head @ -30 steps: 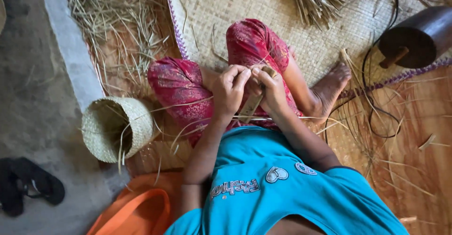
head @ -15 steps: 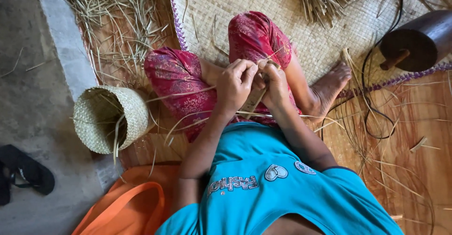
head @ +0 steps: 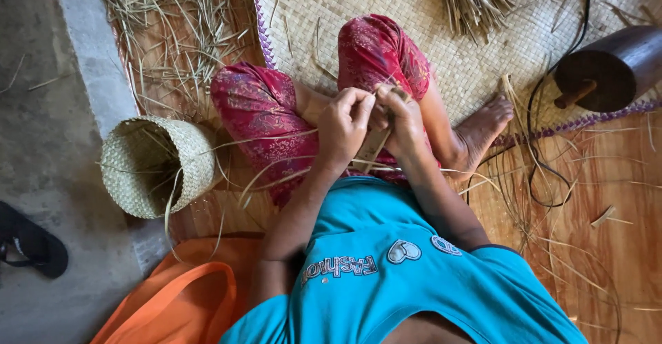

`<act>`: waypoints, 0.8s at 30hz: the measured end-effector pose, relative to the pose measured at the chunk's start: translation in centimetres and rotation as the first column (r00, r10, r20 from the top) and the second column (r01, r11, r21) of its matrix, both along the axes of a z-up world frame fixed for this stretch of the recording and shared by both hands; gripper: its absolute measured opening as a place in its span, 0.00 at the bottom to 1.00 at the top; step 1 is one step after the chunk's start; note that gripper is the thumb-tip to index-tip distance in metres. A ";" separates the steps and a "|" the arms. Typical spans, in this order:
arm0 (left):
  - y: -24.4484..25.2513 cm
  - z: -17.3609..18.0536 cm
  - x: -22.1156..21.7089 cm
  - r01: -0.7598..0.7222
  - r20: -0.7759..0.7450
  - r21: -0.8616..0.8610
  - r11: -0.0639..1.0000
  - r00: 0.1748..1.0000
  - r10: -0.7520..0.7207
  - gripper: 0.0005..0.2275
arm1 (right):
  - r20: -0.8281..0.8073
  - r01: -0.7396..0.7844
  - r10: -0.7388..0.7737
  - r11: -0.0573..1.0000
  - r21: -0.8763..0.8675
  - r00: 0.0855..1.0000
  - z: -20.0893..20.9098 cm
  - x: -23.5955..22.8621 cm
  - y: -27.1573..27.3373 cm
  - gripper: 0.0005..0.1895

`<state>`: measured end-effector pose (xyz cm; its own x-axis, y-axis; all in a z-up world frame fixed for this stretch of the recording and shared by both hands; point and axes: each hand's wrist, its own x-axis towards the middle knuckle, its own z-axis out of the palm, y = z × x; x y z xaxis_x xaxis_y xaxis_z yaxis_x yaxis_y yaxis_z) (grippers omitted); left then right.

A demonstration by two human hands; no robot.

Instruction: The person is weaving and shaping a basket using dried plant fibers and a small wooden tool while sitting on a mat.

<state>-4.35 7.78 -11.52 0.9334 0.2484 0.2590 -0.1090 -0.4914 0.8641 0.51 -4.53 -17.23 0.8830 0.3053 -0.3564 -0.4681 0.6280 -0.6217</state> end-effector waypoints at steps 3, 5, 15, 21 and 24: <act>0.0 0.3 -0.2 -0.060 -0.043 -0.055 0.997 0.997 0.057 0.06 | 0.030 -0.026 0.026 1.000 -0.016 0.999 -0.2 -0.7 0.3 0.07; 0.1 0.1 -0.2 -0.083 -0.051 -0.054 0.995 0.995 0.081 0.06 | 0.041 -0.029 0.030 0.999 -0.028 0.999 -0.4 -0.9 0.4 0.08; -0.6 -0.3 -0.1 -0.108 -0.033 0.027 0.994 0.994 0.109 0.06 | -0.086 -0.011 0.008 0.999 -0.034 0.996 -1.1 0.1 0.1 0.06; -1.0 -0.8 -0.1 -0.112 0.001 0.090 0.990 0.994 0.112 0.07 | -0.121 -0.008 0.008 1.000 -0.002 0.993 -3.4 0.4 -0.7 0.08; -1.1 -1.2 -0.4 -0.101 0.024 0.119 0.988 0.995 0.099 0.07 | -0.141 -0.028 0.029 1.000 0.004 0.990 -2.7 0.9 -0.7 0.08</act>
